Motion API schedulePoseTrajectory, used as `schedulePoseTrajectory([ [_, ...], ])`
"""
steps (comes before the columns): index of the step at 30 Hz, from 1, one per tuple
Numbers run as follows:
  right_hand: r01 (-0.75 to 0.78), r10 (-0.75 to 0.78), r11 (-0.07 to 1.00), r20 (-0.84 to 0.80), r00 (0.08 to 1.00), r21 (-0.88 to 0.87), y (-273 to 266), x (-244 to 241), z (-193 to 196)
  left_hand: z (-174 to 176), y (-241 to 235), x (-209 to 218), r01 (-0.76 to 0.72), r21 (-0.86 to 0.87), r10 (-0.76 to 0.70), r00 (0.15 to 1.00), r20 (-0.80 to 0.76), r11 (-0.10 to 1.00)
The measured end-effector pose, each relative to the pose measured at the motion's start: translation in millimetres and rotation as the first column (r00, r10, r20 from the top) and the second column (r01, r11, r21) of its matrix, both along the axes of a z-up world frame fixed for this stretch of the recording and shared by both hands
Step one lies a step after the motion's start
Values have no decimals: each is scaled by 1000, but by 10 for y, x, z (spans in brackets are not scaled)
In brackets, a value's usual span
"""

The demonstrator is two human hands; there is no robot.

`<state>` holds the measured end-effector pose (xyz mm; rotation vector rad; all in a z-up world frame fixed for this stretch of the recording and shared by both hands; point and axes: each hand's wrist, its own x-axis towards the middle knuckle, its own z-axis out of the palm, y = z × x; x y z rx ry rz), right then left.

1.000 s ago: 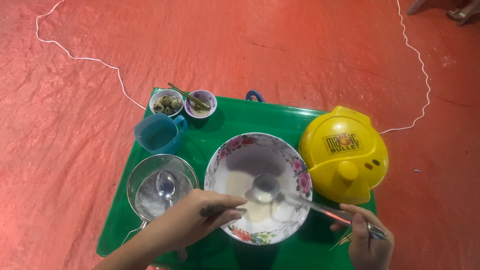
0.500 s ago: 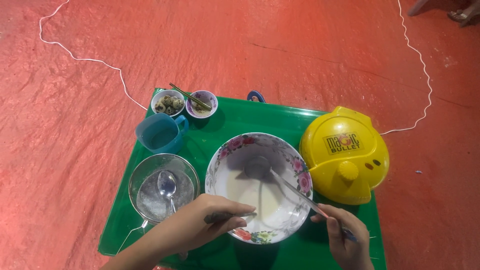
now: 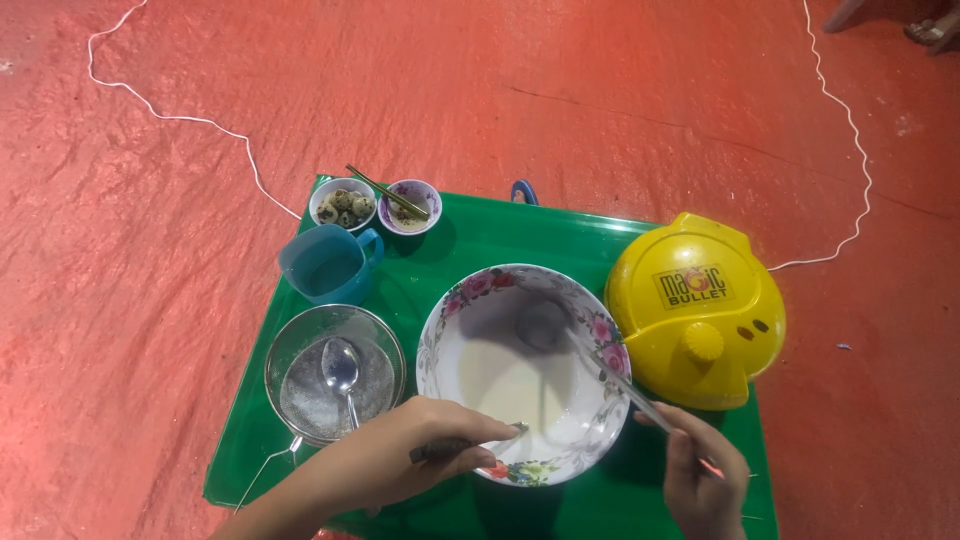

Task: The person sifts white powder into a bowl containing a liquid mixture, then stirs the contents with chopsticks and a spoon. They add water from a blue cup and continue stirring to combine the ingredients.

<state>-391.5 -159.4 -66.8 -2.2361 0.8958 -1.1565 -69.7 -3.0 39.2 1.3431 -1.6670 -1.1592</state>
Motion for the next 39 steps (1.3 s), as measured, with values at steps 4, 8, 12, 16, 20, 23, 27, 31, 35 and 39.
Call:
schedulePoseTrajectory([
  [4, -81, 81, 997, -35, 996, 9, 8, 58, -20, -1, -15, 5, 79, 10, -79, 997, -20, 997],
  [8, -97, 103, 992, -77, 992, 77, -12, 18, -35, -65, 12, 4, 57, -92, -55, 998, 18, 994],
  [12, -2, 11, 977, -39, 999, 215, -17, -101, -51, -114, 36, 32, 42, -77, -39, 999, 38, 996],
  [16, 71, -65, 979, -38, 997, 192, -23, -214, -69, -82, 57, 64, 18, -111, -14, 999, 29, 994],
  [20, 191, -189, 952, -33, 982, 240, 19, -195, -2, -45, 31, 114, 37, -73, -40, 998, -39, 997],
  [23, 230, -229, 951, -26, 973, 208, 40, -157, 19, -43, 30, 138, 28, -17, -28, 999, -38, 999],
  [27, 202, -204, 974, 12, 979, 107, 20, -100, -15, -32, 22, 136, 15, -13, -15, 999, -37, 1000],
  [31, 125, -126, 989, -1, 992, 79, -6, -25, -106, -124, 16, 96, 23, -119, -24, 1000, -8, 993],
  [35, -65, 64, 983, 10, 998, 171, -14, 69, -197, -154, 2, 74, 47, -94, -48, 999, -7, 994],
  [39, -80, 71, 932, 40, 997, 353, 5, 65, -267, -194, -10, 47, 75, -115, -82, 995, -61, 991],
])
